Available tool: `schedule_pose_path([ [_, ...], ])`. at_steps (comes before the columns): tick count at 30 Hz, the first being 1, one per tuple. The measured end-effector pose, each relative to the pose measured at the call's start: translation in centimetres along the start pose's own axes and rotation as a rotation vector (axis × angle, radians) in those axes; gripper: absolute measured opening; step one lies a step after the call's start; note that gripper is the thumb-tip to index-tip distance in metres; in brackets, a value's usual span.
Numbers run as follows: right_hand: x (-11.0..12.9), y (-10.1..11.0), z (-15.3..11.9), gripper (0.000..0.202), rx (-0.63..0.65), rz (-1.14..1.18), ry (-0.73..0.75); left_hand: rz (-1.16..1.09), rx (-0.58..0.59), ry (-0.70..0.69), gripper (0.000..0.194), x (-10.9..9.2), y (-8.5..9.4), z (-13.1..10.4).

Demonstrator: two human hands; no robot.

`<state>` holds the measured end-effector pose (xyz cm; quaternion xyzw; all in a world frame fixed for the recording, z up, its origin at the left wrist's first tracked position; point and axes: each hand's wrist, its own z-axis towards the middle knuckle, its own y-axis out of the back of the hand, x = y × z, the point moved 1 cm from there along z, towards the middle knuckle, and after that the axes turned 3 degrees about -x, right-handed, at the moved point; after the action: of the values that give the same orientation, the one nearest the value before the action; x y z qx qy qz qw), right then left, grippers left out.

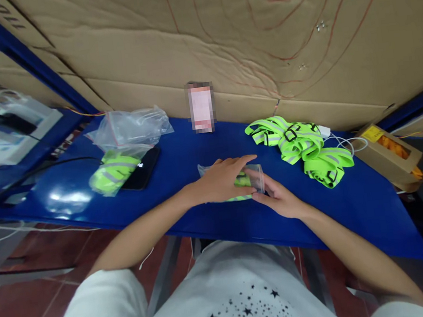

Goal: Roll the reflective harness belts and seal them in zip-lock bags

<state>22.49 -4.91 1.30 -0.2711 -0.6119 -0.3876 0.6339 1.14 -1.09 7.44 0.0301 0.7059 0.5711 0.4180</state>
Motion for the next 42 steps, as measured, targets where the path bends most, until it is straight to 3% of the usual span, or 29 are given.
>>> schedule_pose_path([
  [3,0.4,0.2,0.0,0.045,-0.011,-0.024,0.008,-0.271,0.122,-0.019,0.084,1.0,1.1,0.4],
  [7,0.2,0.4,0.2,0.036,-0.075,-0.095,0.002,-0.578,0.228,-0.013,0.062,3.1,1.3,1.5],
  [10,0.1,0.7,0.3,0.03,-0.142,-0.148,0.024,-0.739,0.253,-0.009,0.048,4.1,0.5,1.9],
  [13,0.5,1.3,0.5,0.012,-0.227,-0.25,0.096,-0.868,0.23,-0.017,0.038,4.8,0.1,1.6],
  [19,0.6,1.8,0.8,0.029,-0.28,-0.319,0.084,-1.019,0.181,0.063,0.033,5.7,-0.4,1.2],
  [24,0.4,2.0,0.9,0.035,-0.325,-0.322,0.072,-1.174,0.081,0.127,0.044,5.5,-0.7,1.3],
  [28,0.5,2.4,1.0,0.032,-0.312,-0.284,0.029,-1.206,0.083,0.179,0.069,5.0,-0.4,1.2],
  [30,0.7,2.5,1.0,0.028,-0.321,-0.206,-0.043,-1.218,0.106,0.217,0.084,4.6,-0.6,1.1],
  [33,0.9,2.3,0.9,0.043,-0.321,-0.128,-0.087,-1.198,0.171,0.247,0.097,3.8,-1.5,0.9],
  [35,0.9,2.0,0.8,0.047,-0.262,-0.127,-0.087,-1.155,0.25,0.245,0.098,3.3,-2.3,0.8],
  [39,0.4,1.4,0.8,0.034,-0.113,-0.142,-0.163,-1.087,0.385,0.206,0.099,2.8,-3.4,0.7],
  [42,0.0,1.2,0.8,0.031,-0.138,-0.172,-0.153,-1.064,0.421,0.199,0.092,3.0,-3.4,0.8],
])
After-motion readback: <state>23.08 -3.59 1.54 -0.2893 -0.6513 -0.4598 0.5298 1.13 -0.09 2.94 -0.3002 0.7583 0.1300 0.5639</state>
